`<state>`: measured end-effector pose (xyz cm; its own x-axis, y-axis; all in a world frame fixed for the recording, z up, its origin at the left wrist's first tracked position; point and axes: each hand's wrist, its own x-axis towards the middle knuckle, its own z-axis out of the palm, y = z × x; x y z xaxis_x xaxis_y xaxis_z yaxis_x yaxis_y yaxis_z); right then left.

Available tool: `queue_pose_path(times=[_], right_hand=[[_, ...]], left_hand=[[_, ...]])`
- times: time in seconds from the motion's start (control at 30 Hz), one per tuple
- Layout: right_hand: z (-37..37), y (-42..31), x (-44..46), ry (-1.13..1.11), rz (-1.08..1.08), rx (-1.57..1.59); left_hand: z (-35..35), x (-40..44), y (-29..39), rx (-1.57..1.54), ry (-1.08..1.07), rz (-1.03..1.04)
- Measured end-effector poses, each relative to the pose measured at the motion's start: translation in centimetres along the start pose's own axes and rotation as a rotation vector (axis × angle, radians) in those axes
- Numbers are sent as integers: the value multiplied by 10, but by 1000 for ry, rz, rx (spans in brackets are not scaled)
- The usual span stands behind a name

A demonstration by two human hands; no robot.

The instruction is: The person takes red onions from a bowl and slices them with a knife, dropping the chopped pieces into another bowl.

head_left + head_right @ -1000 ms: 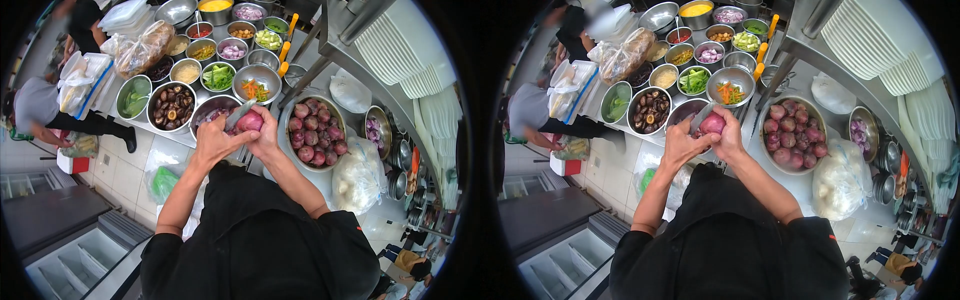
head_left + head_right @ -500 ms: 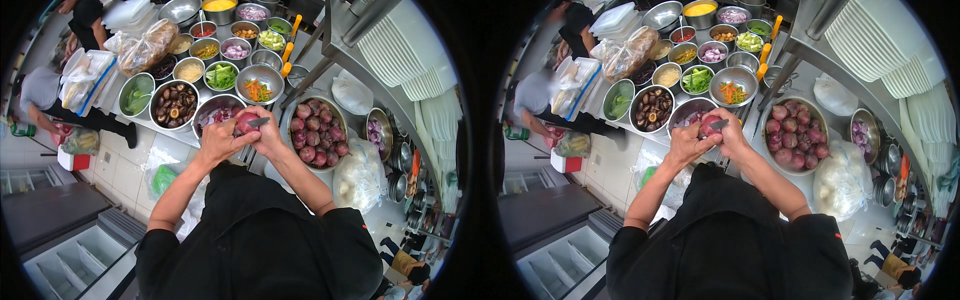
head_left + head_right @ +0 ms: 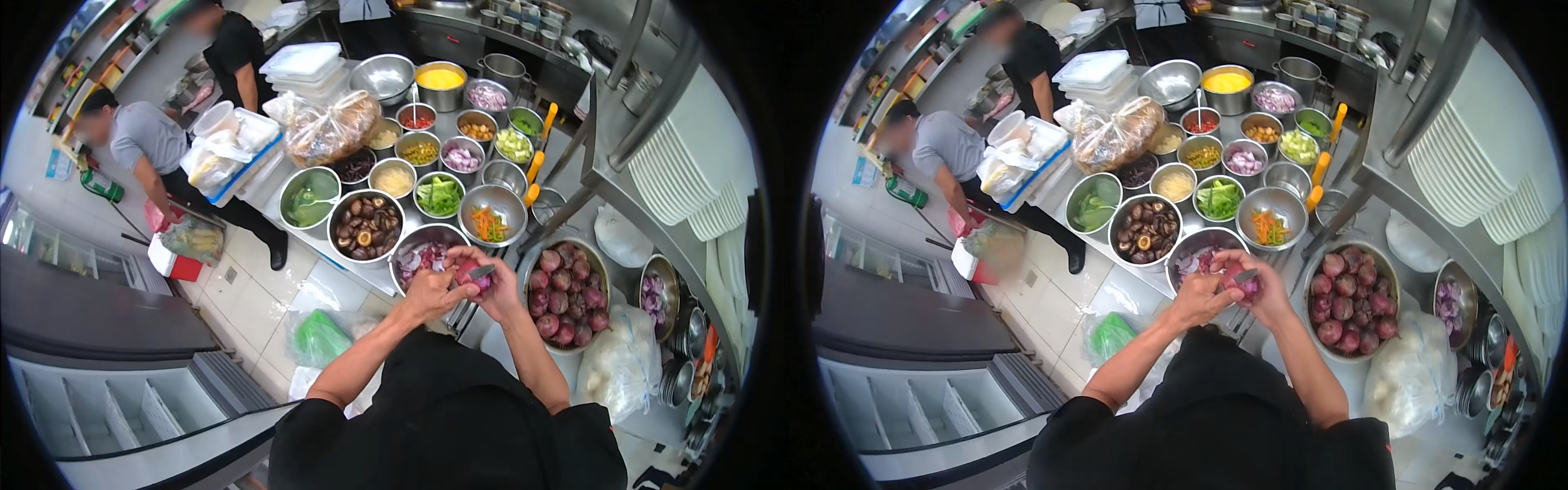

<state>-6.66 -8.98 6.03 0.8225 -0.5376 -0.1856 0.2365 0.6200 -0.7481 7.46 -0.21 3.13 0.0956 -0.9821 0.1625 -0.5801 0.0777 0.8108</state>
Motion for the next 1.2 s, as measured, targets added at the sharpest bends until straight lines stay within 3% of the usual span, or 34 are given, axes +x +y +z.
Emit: queue_pose_path(times=[0.07,0.27,0.6,0.9,1.0,1.1,1.2], right_hand=[[1,-6,-7,-149,-72,-17],[-10,-8,-6,-175,-74,-22],[-9,14,4,122,-234,82],[-5,27,7,233,-316,166],[-2,28,7,266,-331,167],[3,26,7,336,-343,174],[1,26,12,435,-375,218]], left_hand=[[-4,-3,4,-26,-10,-42],[-2,-4,21,-243,152,-131],[15,10,11,-232,460,-170],[24,9,17,-182,472,-263],[26,10,22,-337,493,-172],[22,7,35,-298,512,-115],[29,10,28,29,634,121]])
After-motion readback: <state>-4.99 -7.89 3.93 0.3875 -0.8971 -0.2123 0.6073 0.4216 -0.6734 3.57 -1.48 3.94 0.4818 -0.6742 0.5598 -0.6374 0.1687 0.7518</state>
